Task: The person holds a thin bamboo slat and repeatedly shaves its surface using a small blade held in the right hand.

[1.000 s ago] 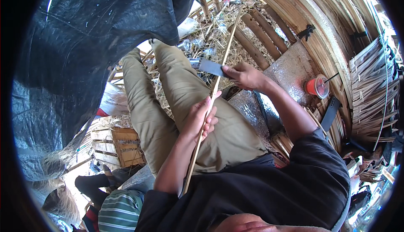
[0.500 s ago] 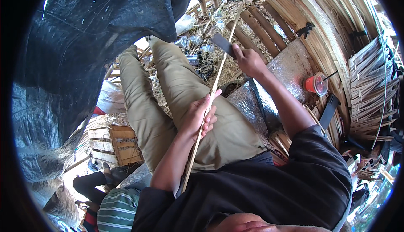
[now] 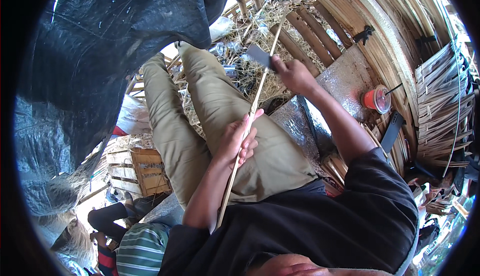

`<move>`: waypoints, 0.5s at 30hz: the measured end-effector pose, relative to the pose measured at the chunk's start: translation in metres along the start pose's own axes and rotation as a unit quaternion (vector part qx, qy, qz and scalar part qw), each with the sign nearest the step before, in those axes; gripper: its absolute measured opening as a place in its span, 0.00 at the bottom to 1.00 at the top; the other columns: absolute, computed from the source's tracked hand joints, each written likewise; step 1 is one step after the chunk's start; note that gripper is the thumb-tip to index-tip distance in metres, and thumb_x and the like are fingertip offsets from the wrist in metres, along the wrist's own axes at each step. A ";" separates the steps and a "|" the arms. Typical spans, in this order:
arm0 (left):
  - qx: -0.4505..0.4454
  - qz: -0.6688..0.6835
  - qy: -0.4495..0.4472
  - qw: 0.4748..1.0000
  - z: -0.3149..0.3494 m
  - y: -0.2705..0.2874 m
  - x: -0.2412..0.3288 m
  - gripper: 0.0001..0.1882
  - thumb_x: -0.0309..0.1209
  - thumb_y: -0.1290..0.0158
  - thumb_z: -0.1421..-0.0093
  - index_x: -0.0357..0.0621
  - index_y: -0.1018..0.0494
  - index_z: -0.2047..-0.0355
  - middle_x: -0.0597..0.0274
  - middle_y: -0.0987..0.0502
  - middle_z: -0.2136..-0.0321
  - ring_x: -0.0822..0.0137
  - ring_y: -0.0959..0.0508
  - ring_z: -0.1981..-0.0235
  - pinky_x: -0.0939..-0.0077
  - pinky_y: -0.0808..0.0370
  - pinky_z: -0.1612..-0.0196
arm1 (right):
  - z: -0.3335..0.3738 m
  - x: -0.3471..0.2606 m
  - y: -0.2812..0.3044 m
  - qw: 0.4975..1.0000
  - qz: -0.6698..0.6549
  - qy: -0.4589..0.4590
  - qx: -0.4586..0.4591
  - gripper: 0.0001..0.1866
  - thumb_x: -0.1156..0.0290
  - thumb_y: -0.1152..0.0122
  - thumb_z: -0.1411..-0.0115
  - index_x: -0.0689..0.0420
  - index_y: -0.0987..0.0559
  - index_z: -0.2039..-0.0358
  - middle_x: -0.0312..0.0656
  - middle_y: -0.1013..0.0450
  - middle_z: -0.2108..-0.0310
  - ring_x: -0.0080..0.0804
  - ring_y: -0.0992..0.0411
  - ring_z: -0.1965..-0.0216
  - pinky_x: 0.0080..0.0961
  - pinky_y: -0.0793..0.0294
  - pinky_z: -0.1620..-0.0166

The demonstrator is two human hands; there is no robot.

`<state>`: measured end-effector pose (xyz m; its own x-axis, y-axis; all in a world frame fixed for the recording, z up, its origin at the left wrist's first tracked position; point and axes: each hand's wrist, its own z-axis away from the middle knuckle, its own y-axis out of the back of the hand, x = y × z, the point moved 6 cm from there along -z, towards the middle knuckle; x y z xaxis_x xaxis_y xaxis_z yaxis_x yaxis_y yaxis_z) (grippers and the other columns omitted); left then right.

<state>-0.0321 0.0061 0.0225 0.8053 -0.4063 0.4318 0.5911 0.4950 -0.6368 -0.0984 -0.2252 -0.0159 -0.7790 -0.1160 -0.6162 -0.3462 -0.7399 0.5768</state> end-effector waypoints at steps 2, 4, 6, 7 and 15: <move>-0.004 -0.014 -0.002 1.000 0.001 -0.001 0.001 0.31 0.47 0.63 0.28 0.38 0.47 0.33 0.73 0.44 0.89 0.82 0.44 0.94 0.86 0.39 0.95 | 0.003 -0.004 0.009 0.999 -0.008 -0.022 0.030 0.38 0.41 0.59 0.32 0.67 0.20 0.76 0.59 0.26 0.80 0.48 0.23 0.72 0.43 0.27 0.62; -0.001 -0.005 0.000 1.000 0.000 0.001 0.002 0.30 0.47 0.63 0.28 0.38 0.46 0.34 0.73 0.44 0.89 0.82 0.44 0.94 0.86 0.39 0.95 | 0.017 -0.018 -0.004 0.998 0.015 0.062 -0.004 0.38 0.42 0.59 0.31 0.66 0.21 0.78 0.57 0.27 0.81 0.48 0.25 0.75 0.43 0.28 0.63; 0.003 0.004 0.004 1.000 -0.002 0.001 0.000 0.30 0.47 0.63 0.28 0.39 0.46 0.34 0.73 0.44 0.89 0.82 0.44 0.94 0.86 0.39 0.95 | 0.019 -0.014 -0.009 0.998 -0.036 0.041 0.013 0.38 0.43 0.59 0.31 0.66 0.22 0.79 0.56 0.28 0.82 0.48 0.26 0.77 0.44 0.28 0.65; -0.001 0.002 0.004 1.000 -0.001 0.002 0.000 0.30 0.47 0.63 0.28 0.38 0.46 0.34 0.73 0.44 0.89 0.82 0.44 0.94 0.86 0.39 0.95 | 0.018 -0.017 -0.008 0.998 -0.031 0.051 0.003 0.38 0.43 0.60 0.31 0.66 0.22 0.79 0.55 0.28 0.83 0.47 0.26 0.77 0.43 0.29 0.65; -0.006 -0.020 0.003 1.000 -0.005 -0.001 0.005 0.32 0.49 0.63 0.28 0.39 0.46 0.33 0.74 0.44 0.89 0.83 0.44 0.94 0.87 0.40 0.95 | 0.020 -0.019 -0.002 0.997 -0.065 0.038 -0.026 0.39 0.31 0.50 0.40 0.60 0.27 0.83 0.36 0.36 0.88 0.26 0.35 0.85 0.32 0.36 0.80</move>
<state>-0.0290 0.0003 0.0218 0.7811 -0.4302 0.4526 0.6217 0.4688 -0.6275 -0.0937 -0.2084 0.0051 -0.6863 -0.0660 -0.7243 -0.4128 -0.7846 0.4626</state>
